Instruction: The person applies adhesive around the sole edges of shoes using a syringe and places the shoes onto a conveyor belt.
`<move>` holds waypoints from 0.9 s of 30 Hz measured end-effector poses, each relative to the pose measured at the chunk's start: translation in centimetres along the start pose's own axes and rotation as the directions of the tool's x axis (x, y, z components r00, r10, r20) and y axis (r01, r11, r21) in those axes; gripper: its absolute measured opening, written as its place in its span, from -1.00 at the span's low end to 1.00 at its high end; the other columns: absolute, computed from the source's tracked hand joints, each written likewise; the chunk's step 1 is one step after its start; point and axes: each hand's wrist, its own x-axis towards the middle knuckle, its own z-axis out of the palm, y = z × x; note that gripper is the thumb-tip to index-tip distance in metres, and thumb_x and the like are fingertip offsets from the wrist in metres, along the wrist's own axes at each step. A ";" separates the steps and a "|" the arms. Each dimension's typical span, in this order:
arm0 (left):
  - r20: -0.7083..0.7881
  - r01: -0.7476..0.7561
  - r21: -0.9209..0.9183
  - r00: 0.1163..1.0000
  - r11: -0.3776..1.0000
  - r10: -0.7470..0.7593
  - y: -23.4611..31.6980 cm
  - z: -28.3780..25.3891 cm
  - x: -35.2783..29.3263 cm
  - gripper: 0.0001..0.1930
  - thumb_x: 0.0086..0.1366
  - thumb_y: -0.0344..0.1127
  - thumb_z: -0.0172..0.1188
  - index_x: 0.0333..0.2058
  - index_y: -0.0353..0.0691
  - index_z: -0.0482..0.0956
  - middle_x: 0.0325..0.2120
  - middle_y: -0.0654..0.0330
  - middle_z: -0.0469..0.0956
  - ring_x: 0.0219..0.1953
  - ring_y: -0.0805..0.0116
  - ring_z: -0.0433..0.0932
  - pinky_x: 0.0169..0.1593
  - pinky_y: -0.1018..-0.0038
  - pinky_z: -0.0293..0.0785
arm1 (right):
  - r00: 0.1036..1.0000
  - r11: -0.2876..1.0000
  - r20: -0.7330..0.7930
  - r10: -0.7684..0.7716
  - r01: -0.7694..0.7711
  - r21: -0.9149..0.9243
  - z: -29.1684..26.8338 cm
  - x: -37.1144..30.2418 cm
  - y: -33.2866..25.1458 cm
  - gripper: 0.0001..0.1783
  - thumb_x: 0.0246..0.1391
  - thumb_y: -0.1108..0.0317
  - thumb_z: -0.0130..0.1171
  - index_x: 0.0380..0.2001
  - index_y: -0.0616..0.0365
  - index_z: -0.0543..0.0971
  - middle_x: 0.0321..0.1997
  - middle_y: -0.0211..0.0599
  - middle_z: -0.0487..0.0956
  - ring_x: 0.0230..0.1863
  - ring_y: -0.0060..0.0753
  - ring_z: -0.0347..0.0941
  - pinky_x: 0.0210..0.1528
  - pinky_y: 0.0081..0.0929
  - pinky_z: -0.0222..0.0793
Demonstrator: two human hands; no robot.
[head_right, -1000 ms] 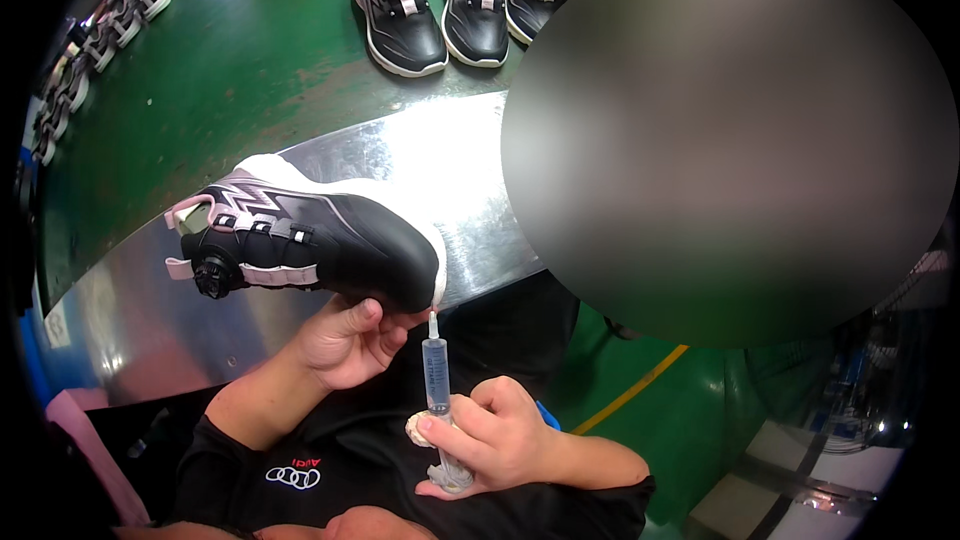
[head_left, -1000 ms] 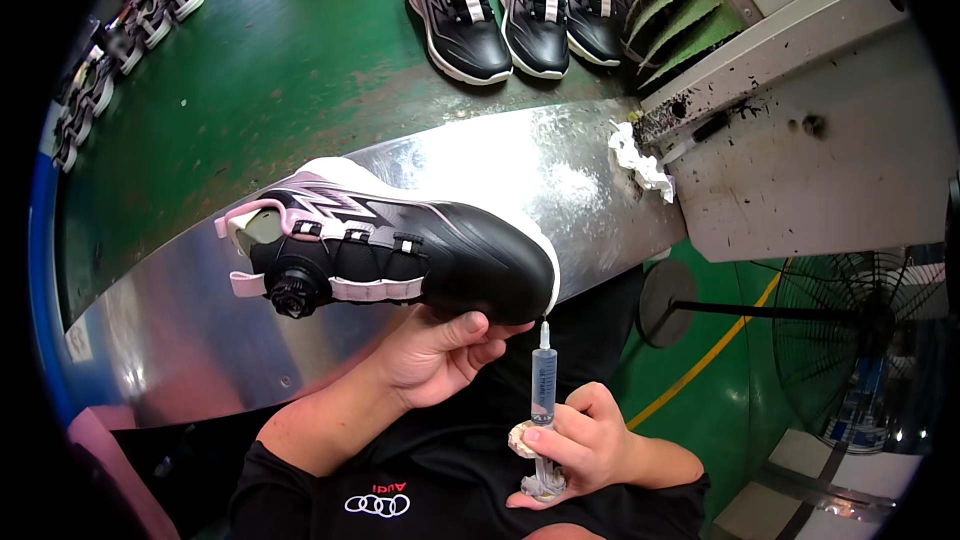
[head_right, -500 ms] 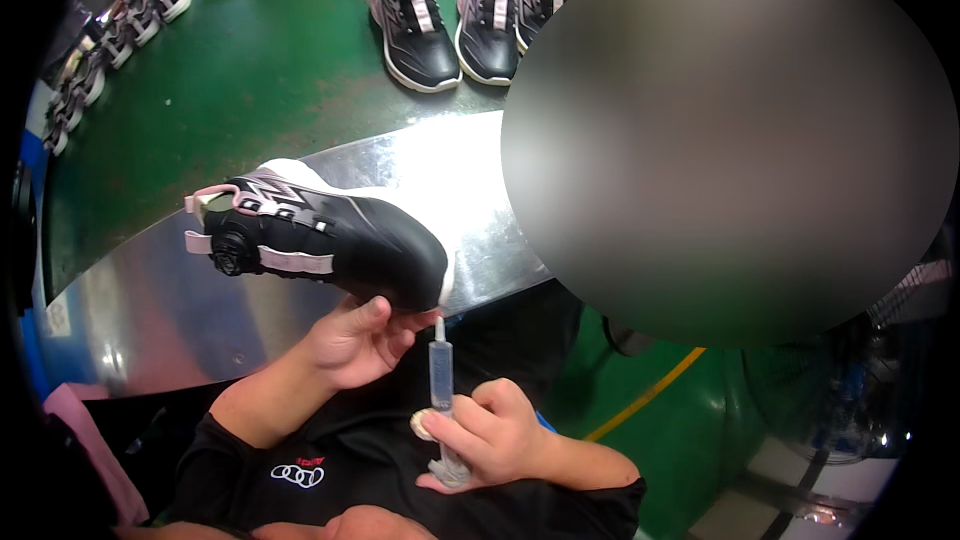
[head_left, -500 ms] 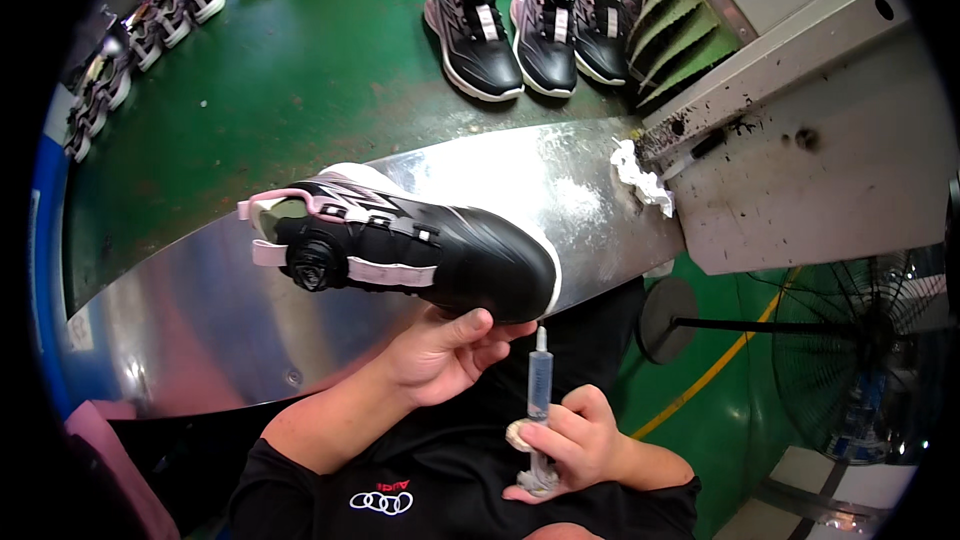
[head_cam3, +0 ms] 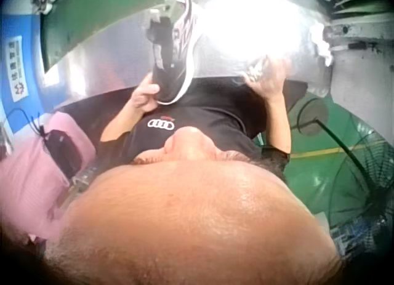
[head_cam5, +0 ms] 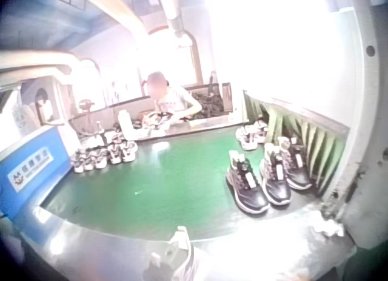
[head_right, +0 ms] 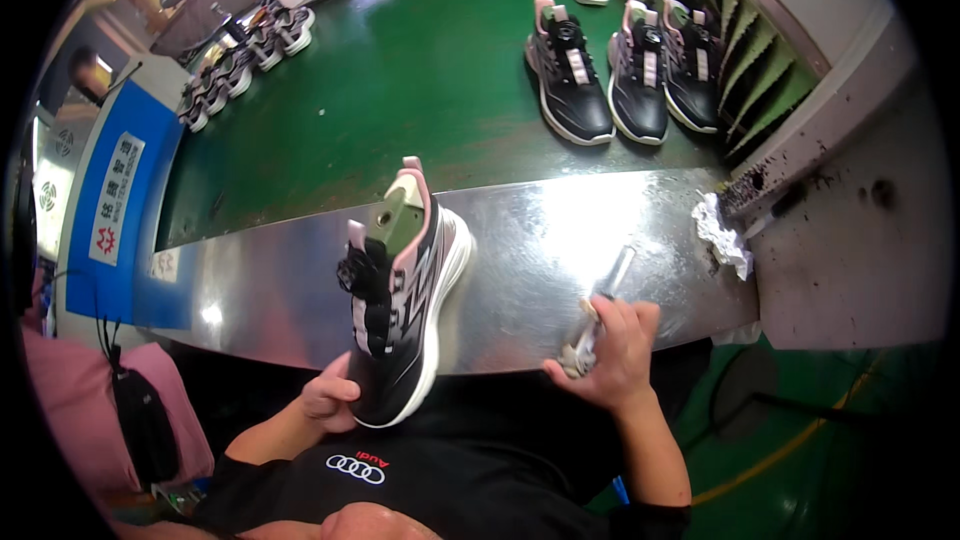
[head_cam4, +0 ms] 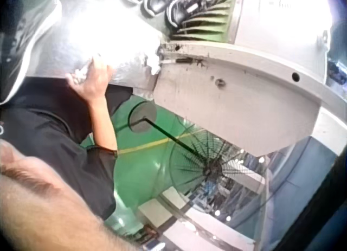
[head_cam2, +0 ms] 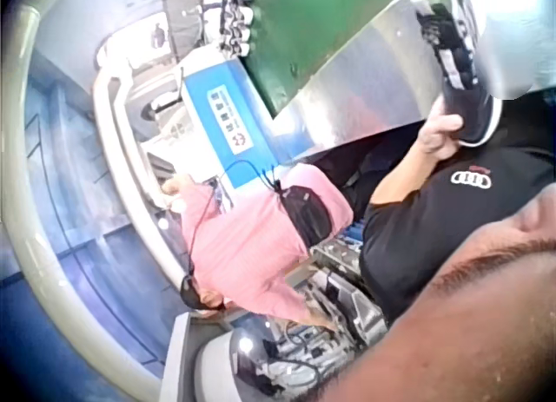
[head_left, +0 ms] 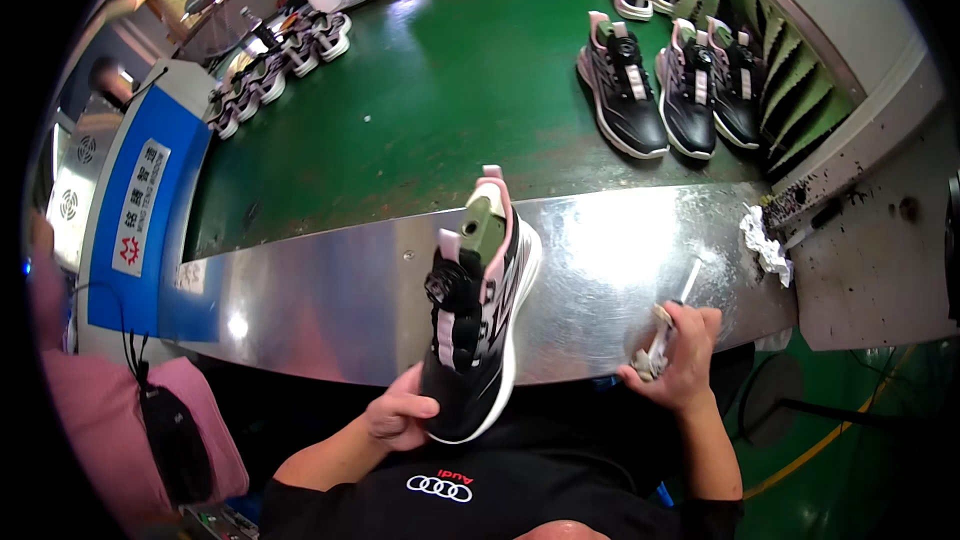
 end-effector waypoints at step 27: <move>0.430 -0.465 0.885 0.782 -0.037 0.452 5.2 -3.4 16.5 -0.39 -0.01 -0.63 0.00 0.12 -0.40 0.23 0.15 -0.01 0.23 0.21 0.17 0.22 0.28 0.31 0.07 | 0.909 0.963 0.404 0.103 0.011 -0.270 -6.4 2.8 5.6 -0.05 -0.60 -0.07 0.48 0.03 -0.14 0.39 -0.10 -0.41 0.36 -0.09 -0.28 0.24 -0.11 -0.33 0.20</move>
